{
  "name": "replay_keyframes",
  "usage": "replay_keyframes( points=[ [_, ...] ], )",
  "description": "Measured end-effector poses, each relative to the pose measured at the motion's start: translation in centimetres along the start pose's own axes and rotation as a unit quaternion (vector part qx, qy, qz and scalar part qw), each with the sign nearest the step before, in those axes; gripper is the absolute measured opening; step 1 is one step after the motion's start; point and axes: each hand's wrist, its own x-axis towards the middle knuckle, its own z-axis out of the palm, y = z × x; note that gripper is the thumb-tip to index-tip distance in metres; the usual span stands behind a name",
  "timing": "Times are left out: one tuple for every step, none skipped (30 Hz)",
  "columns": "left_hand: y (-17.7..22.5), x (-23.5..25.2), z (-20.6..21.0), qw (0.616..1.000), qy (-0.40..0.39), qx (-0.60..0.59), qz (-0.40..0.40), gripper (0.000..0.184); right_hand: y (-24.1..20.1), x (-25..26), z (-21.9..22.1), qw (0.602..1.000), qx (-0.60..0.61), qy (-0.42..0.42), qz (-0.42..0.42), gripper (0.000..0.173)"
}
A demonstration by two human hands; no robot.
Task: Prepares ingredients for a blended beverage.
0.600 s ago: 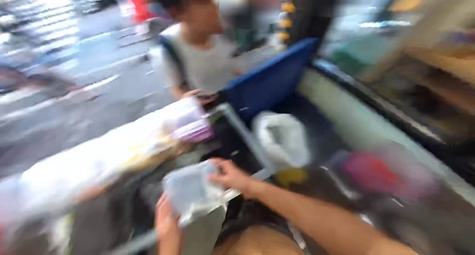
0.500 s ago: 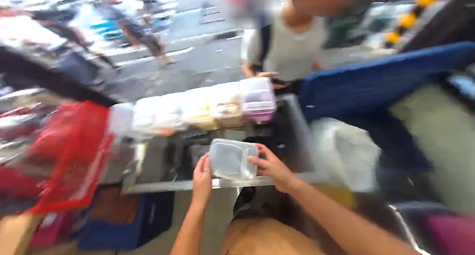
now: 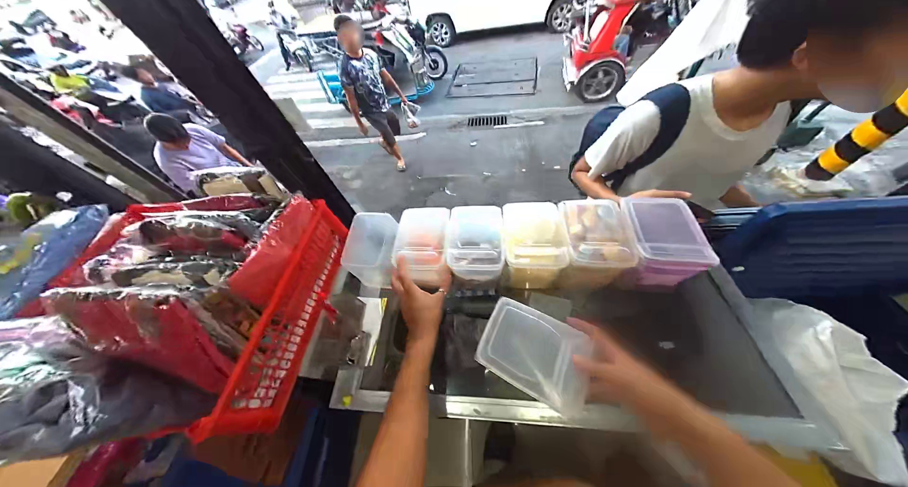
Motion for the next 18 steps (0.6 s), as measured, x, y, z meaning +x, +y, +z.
replay_keyframes(
  points=[
    [-0.2,0.0,0.6,1.000,0.015,-0.006,0.005,0.122,-0.4,0.0,-0.1,1.000,-0.009,-0.010,0.015,0.067],
    [-0.4,0.1,1.3,0.999,0.030,-0.008,0.012,0.124,-0.7,-0.1,-0.2,0.999,-0.022,-0.017,0.031,0.062],
    [-0.6,0.3,2.0,0.999,0.037,-0.004,0.014,0.127,-1.1,-0.2,-0.1,0.998,-0.035,-0.019,0.049,0.059],
    [-0.8,0.5,2.5,0.999,0.032,0.005,0.010,0.129,-1.4,-0.3,-0.1,0.997,-0.043,-0.015,0.064,0.058],
    [-0.9,0.8,2.7,1.000,0.021,0.021,-0.002,0.129,-1.8,-0.3,0.1,0.996,-0.043,-0.011,0.072,0.057],
    [-1.1,1.1,2.7,0.999,0.016,0.030,-0.013,0.127,-2.0,-0.1,0.4,0.997,-0.037,-0.008,0.069,0.056],
    [-1.4,1.4,2.6,0.999,0.023,0.035,-0.018,0.125,-2.2,0.1,0.6,0.998,-0.026,-0.007,0.063,0.054],
    [-1.6,1.4,2.5,0.999,0.033,0.036,-0.017,0.123,-2.3,0.4,0.8,0.998,-0.012,-0.008,0.058,0.053],
    [-1.7,1.2,2.3,0.998,0.047,0.031,-0.011,0.120,-2.2,0.5,0.9,0.998,0.006,-0.009,0.055,0.052],
    [-1.7,1.0,1.9,0.998,0.057,0.024,-0.004,0.119,-2.1,0.6,1.0,0.998,0.021,-0.010,0.053,0.052],
    [-1.6,0.8,1.4,0.998,0.064,0.021,0.002,0.119,-2.0,0.7,1.2,0.998,0.038,-0.012,0.050,0.052],
    [-1.5,0.4,0.6,0.998,0.065,0.019,0.006,0.121,-1.7,0.8,1.4,0.997,0.055,-0.014,0.048,0.053],
    [-1.4,-0.3,-0.6,0.998,0.060,0.013,0.006,0.122,-1.3,0.9,1.8,0.996,0.069,-0.018,0.047,0.054],
    [-1.3,-1.0,-2.1,0.999,0.053,0.002,0.005,0.123,-1.0,1.0,2.2,0.995,0.081,-0.019,0.046,0.055],
    [-1.2,-1.9,-3.7,0.999,0.041,-0.013,0.001,0.124,-0.7,1.1,2.7,0.994,0.096,-0.017,0.044,0.056],
    [-1.3,-2.8,-5.5,0.999,0.032,-0.027,-0.001,0.126,-0.3,1.1,3.2,0.993,0.111,-0.014,0.041,0.057],
    [-1.5,-3.8,-7.1,0.999,0.030,-0.043,0.001,0.127,0.1,1.1,3.6,0.991,0.131,-0.012,0.036,0.057],
    [-1.8,-4.6,-8.7,0.998,0.034,-0.060,0.006,0.129,0.7,1.2,4.1,0.988,0.152,-0.011,0.029,0.057]
  ],
)
